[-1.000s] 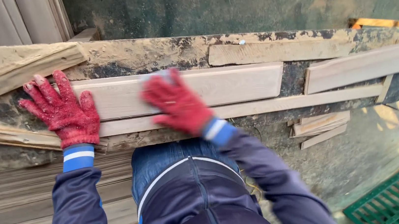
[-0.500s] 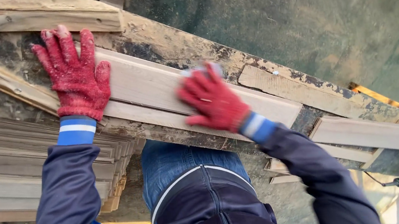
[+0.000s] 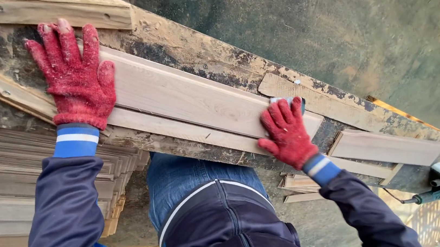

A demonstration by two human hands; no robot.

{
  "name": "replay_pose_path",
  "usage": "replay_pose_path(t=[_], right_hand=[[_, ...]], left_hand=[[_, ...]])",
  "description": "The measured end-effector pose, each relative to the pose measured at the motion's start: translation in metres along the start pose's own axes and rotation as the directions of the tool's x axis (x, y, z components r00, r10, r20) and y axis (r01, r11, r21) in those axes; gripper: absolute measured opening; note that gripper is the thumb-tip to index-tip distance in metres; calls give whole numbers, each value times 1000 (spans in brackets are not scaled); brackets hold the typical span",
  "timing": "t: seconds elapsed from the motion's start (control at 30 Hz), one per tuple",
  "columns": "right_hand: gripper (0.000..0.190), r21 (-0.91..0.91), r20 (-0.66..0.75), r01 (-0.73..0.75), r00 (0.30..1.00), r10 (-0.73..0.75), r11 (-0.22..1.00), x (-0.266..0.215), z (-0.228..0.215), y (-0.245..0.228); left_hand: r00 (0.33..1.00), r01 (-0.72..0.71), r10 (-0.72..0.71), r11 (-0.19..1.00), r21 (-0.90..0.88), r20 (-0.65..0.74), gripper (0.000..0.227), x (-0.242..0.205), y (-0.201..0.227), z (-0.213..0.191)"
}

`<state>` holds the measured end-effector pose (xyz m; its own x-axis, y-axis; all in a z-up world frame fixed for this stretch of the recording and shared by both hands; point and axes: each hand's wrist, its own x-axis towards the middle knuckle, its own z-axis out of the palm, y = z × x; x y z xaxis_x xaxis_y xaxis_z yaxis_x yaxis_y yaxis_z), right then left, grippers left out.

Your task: Hand sanding wood planks using sandpaper at a workbench.

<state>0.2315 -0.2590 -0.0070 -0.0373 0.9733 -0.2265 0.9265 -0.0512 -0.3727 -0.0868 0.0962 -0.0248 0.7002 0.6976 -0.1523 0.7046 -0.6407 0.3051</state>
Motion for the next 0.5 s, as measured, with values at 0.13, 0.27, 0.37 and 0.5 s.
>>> replay_pose_path(t=[0.13, 0.27, 0.37, 0.5], right_hand=[[87, 11, -136, 37, 990, -35, 999, 64, 48, -42], [91, 58, -147, 86, 986, -77, 995, 141, 41, -99], [88, 56, -152, 63, 987, -54, 996, 102, 43, -73], [76, -33, -125, -56, 991, 52, 998, -3, 38, -14]], left_hand=[[1000, -5, 6, 1000, 7, -11, 65, -3, 3, -1], [1000, 6, -6, 1000, 15, -3, 65, -3, 6, -5], [1000, -28, 28, 999, 17, -7, 66, -4, 3, -2], [1000, 3, -3, 999, 42, 10, 66, -5, 2, -2]])
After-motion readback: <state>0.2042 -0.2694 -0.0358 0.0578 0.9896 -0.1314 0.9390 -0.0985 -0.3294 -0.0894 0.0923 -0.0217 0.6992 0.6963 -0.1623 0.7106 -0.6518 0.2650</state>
